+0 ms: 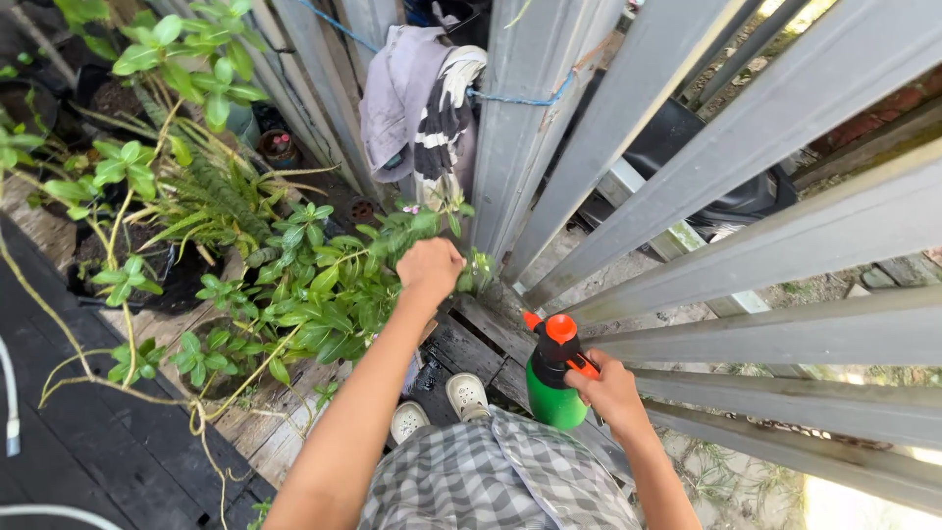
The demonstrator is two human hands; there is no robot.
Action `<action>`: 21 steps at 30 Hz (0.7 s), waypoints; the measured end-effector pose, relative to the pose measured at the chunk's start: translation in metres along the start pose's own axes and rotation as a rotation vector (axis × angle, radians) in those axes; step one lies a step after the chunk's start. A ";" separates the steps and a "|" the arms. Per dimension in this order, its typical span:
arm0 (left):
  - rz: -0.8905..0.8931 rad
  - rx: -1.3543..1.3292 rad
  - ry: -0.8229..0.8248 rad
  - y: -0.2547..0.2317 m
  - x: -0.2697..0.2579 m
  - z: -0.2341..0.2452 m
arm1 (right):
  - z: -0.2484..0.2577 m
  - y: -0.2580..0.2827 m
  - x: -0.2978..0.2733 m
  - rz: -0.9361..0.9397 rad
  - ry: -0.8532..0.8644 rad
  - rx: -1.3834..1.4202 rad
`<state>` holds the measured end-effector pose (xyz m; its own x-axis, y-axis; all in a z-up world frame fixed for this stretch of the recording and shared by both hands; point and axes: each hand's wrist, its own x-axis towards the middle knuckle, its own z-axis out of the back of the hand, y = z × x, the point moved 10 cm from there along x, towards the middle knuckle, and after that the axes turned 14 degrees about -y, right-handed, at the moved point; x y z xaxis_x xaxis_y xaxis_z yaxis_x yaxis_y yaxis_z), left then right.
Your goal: The recorder is pruning and spraying potted plants on an outdoor wooden deck.
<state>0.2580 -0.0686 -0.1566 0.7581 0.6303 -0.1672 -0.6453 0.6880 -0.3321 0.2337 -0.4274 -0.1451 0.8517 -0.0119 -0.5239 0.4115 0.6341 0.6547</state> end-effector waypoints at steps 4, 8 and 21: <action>0.093 -0.109 -0.079 0.019 -0.004 0.062 | -0.013 0.032 -0.003 0.112 0.060 -0.104; 0.176 -0.168 -0.150 0.049 -0.017 0.116 | -0.028 0.073 -0.013 0.185 0.132 -0.114; 0.194 -0.365 -0.571 0.170 -0.095 0.274 | -0.074 0.175 -0.046 0.443 0.366 0.005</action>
<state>0.0507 0.0868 0.0571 0.4000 0.8883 0.2256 -0.6151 0.4427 -0.6525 0.2421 -0.2589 -0.0469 0.7759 0.5229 -0.3528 0.0435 0.5136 0.8569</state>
